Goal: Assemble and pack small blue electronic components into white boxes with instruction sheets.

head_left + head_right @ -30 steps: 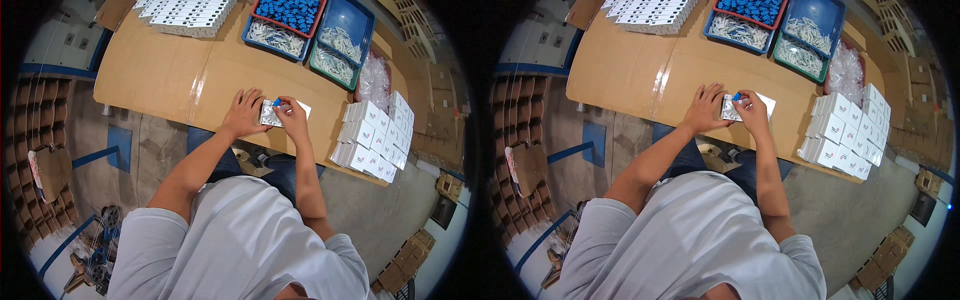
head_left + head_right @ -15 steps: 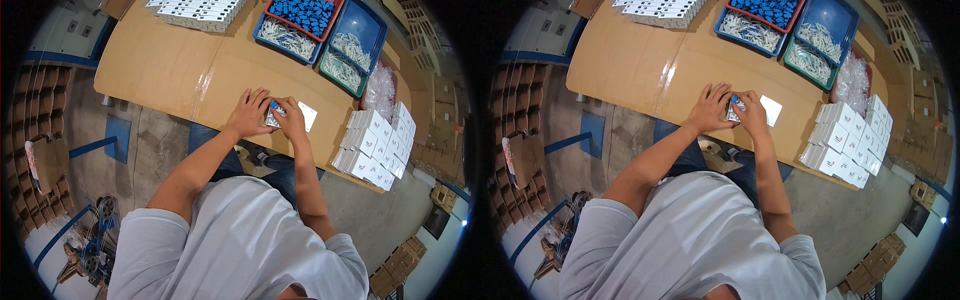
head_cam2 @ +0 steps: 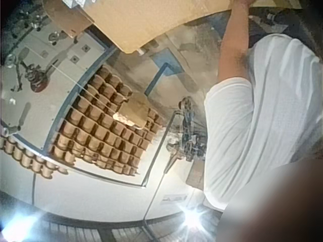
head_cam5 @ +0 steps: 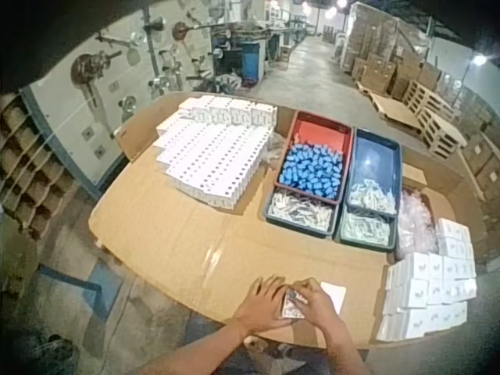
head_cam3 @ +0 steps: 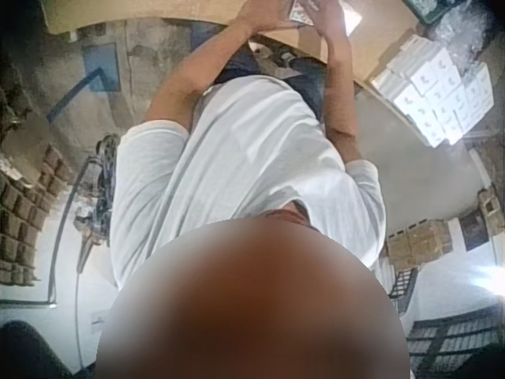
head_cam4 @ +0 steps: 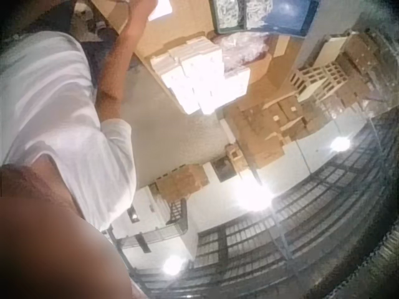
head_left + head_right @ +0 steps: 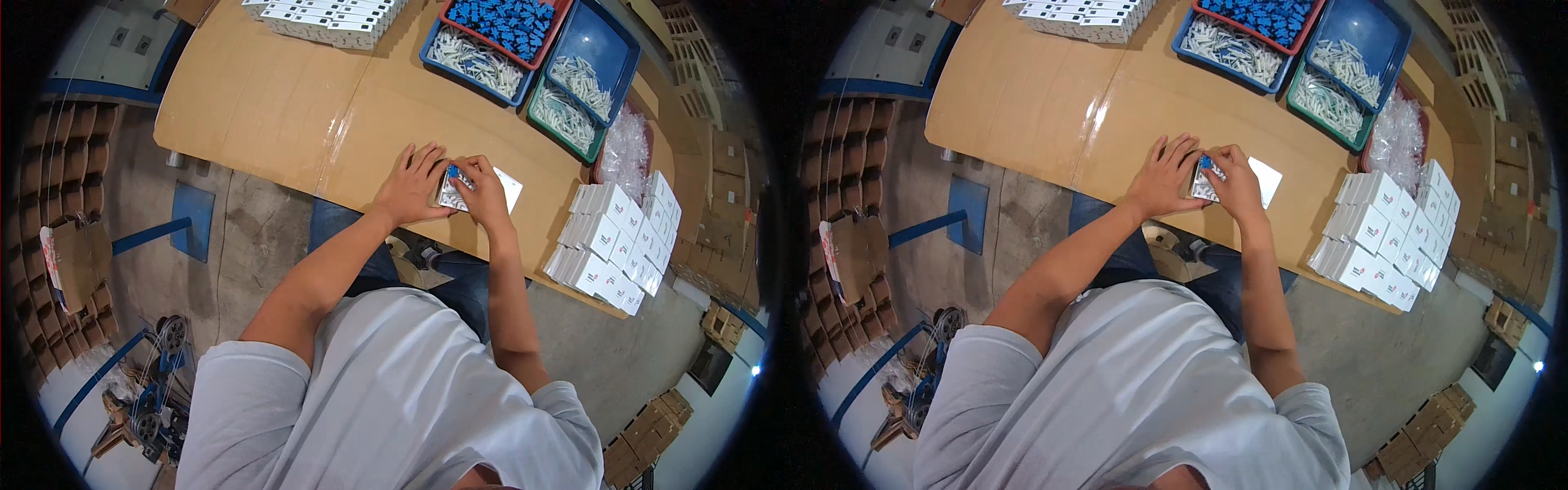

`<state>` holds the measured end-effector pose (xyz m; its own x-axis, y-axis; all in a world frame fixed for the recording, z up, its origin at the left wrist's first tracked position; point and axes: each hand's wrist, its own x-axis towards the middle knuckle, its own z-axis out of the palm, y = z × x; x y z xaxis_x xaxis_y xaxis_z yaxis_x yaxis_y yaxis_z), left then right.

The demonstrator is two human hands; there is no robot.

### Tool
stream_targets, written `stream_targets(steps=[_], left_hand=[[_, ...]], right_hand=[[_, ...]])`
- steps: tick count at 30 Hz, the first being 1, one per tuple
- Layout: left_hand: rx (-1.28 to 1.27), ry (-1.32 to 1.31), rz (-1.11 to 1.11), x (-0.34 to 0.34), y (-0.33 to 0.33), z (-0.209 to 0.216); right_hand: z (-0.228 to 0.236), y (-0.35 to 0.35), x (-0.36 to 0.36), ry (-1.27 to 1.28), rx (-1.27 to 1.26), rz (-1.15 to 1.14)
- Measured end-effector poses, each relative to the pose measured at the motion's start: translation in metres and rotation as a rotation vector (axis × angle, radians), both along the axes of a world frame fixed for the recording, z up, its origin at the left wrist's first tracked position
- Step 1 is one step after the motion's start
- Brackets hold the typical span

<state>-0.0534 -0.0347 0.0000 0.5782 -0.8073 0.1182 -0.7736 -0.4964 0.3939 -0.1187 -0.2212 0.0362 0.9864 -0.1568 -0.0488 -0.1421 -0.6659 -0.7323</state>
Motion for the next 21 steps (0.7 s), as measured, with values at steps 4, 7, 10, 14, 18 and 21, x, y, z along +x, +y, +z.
stream_targets(steps=[4, 7, 10, 14, 18, 21], left_hand=[[0.005, -0.001, 0.002, 0.0, 0.0, -0.001], [0.013, -0.004, -0.003, -0.001, 0.0, -0.002], [0.011, -0.005, 0.004, -0.002, 0.0, -0.004], [0.002, 0.016, 0.001, -0.001, 0.0, -0.003], [-0.021, 0.023, -0.007, 0.0, -0.003, 0.002], [-0.039, 0.017, -0.011, 0.0, -0.005, 0.005]], right_hand=[[-0.001, 0.001, 0.0, 0.014, -0.021, 0.004], [-0.004, 0.002, -0.001, 0.022, -0.057, -0.032], [-0.006, 0.005, -0.001, 0.017, -0.072, -0.031], [-0.001, 0.01, 0.001, 0.067, -0.178, -0.051], [0.002, 0.013, 0.007, 0.07, -0.424, -0.001], [0.003, 0.008, 0.009, 0.055, -0.473, 0.033]])
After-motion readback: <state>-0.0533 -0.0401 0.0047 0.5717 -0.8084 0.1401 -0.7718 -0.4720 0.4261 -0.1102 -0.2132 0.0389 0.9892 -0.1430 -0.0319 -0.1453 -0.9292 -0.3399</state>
